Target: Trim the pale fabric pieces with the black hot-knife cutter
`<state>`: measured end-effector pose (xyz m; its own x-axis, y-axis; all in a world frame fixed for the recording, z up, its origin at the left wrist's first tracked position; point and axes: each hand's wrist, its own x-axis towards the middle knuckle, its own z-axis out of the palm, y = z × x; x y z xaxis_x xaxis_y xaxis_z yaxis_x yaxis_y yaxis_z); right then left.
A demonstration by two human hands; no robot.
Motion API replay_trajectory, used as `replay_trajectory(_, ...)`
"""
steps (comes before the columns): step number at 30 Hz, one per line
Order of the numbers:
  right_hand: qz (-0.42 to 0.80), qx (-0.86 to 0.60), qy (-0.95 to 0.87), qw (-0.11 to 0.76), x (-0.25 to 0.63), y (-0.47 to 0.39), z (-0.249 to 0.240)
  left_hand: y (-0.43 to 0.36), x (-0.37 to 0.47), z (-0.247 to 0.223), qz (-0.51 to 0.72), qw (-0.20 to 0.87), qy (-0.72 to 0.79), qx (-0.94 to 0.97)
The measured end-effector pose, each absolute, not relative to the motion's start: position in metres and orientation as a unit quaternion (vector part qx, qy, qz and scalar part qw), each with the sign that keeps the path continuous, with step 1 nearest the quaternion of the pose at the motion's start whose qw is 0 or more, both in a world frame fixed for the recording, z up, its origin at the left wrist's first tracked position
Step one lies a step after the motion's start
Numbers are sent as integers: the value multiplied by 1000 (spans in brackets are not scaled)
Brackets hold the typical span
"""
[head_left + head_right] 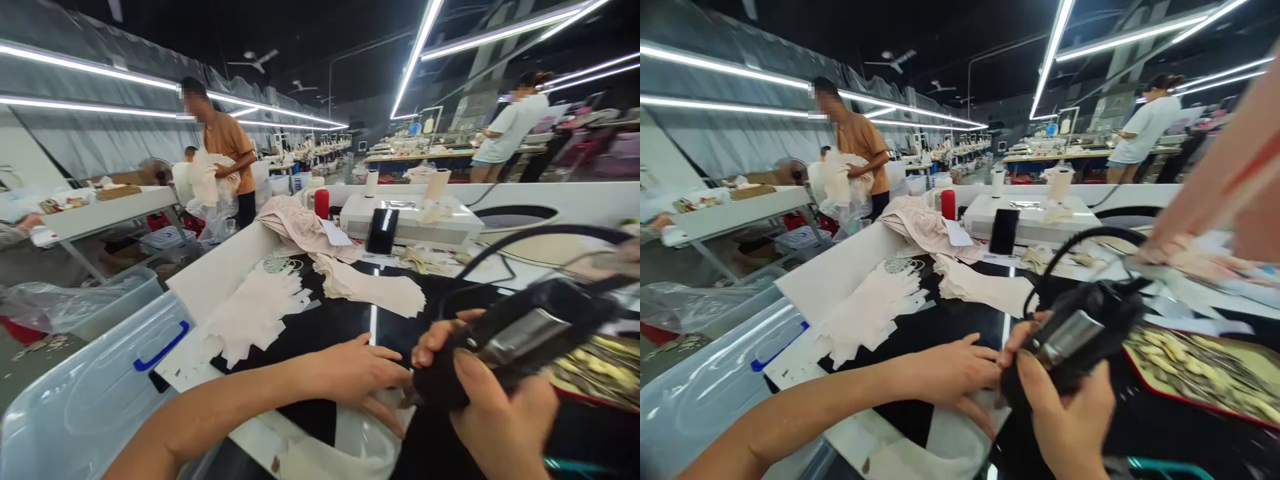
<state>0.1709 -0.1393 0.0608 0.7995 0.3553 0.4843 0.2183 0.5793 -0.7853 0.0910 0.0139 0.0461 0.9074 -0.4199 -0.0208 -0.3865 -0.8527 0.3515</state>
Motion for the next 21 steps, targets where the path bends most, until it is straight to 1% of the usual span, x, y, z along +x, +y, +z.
replay_trajectory(5, 42, -461, -313, 829, 164, -131, 66, 17, 90, 45, -29, 206, -211, 955)
replay_trajectory(12, 39, -456, -338, 823, 163, -128, 66, 20, 90, 50, -17, 202, -220, 954)
replay_trajectory(21, 22, -443, -321, 837, 181, -141, 72, 19, 89, 61, -95, 227, -169, 954)
